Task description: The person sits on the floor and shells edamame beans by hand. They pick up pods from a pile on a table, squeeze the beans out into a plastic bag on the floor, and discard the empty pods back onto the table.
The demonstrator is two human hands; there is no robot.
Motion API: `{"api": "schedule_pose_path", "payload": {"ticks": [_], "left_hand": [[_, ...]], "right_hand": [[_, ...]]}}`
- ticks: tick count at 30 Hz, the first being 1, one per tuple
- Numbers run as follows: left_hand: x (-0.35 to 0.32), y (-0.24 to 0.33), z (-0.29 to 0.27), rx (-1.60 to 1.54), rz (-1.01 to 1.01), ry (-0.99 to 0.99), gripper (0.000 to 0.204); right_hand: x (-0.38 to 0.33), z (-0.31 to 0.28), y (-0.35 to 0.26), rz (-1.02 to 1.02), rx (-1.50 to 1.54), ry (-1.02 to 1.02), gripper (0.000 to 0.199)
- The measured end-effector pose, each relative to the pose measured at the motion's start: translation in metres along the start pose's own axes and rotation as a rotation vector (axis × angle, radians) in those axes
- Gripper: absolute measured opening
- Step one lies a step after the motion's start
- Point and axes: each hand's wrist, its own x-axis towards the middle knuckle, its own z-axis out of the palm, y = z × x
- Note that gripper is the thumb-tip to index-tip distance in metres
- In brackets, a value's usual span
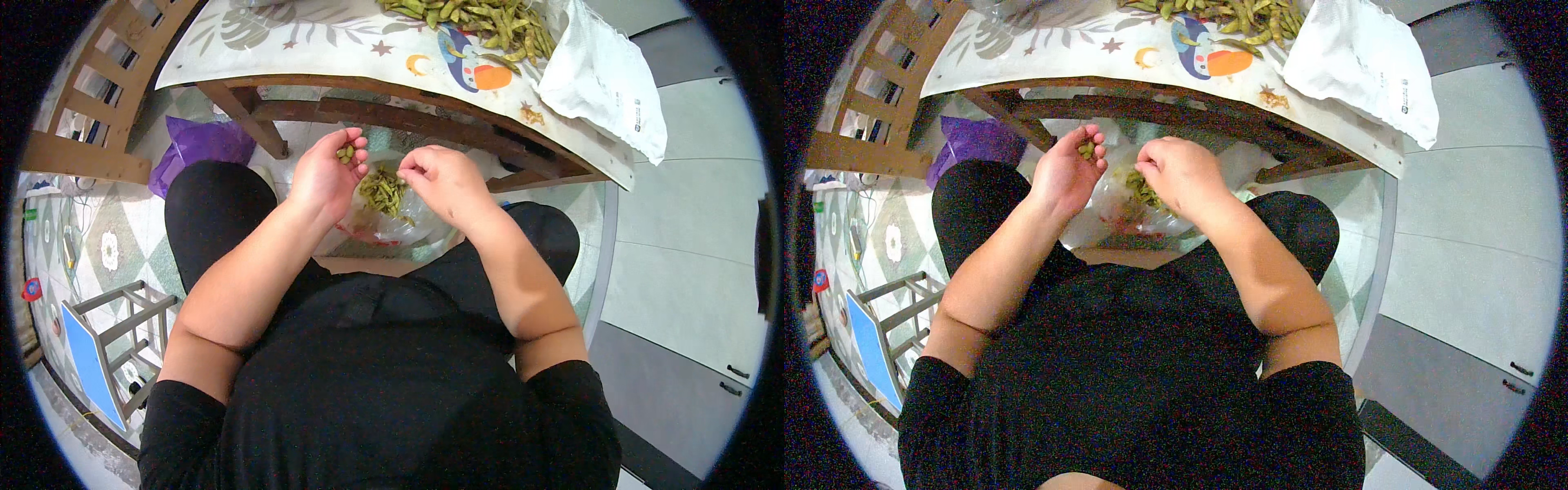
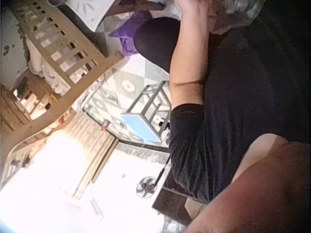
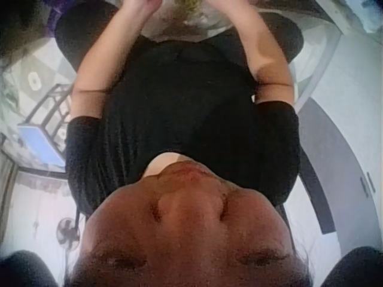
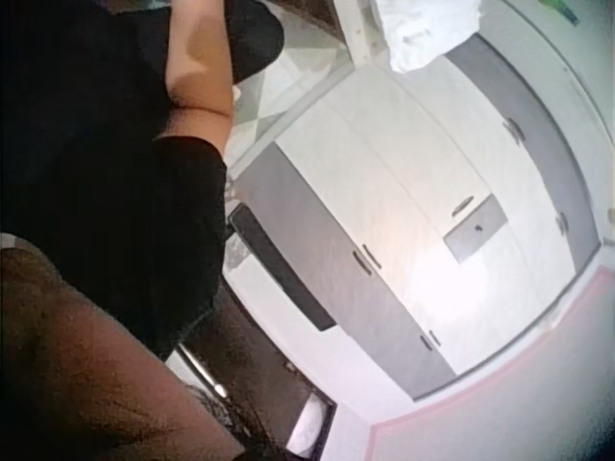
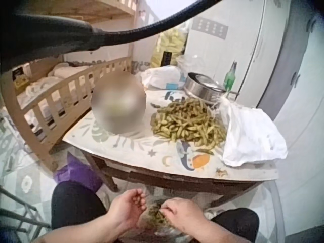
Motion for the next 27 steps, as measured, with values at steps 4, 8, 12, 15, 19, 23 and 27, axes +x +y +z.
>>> {"api": "schedule_pose_path", "payload": {"ticks": [4,8,12,15,19,23,27], "left_hand": [[-0.002,0.002,0.002,0.002,-0.01,0.027,0.015],[-0.002,0.004,0.005,-0.002,-0.033,0.035,0.015],[-0.002,0.003,0.007,-0.019,-0.054,0.022,0.014],[-0.002,0.003,0.006,0.008,-0.052,0.011,0.014],[-0.007,0.009,0.006,0.009,-0.049,0.014,0.015],[-0.003,0.013,0.001,-0.012,-0.039,0.005,0.015],[-0.004,0.015,0.005,-0.008,-0.035,0.004,0.015]], "right_hand": [[0.002,-0.016,-0.007,-0.056,0.043,0.106,0.012],[0.013,-0.072,-0.01,-0.009,0.003,0.509,0.015],[0.041,-0.109,0.017,0.034,-0.466,0.677,0.019],[0.05,-0.11,0.04,0.084,-0.649,0.601,0.019],[0.043,-0.104,0.028,-0.009,-0.566,0.501,0.016],[0.013,-0.081,-0.01,-0.186,-0.322,0.335,0.011],[0.001,-0.058,-0.014,-0.167,-0.291,0.095,0.013]]}}
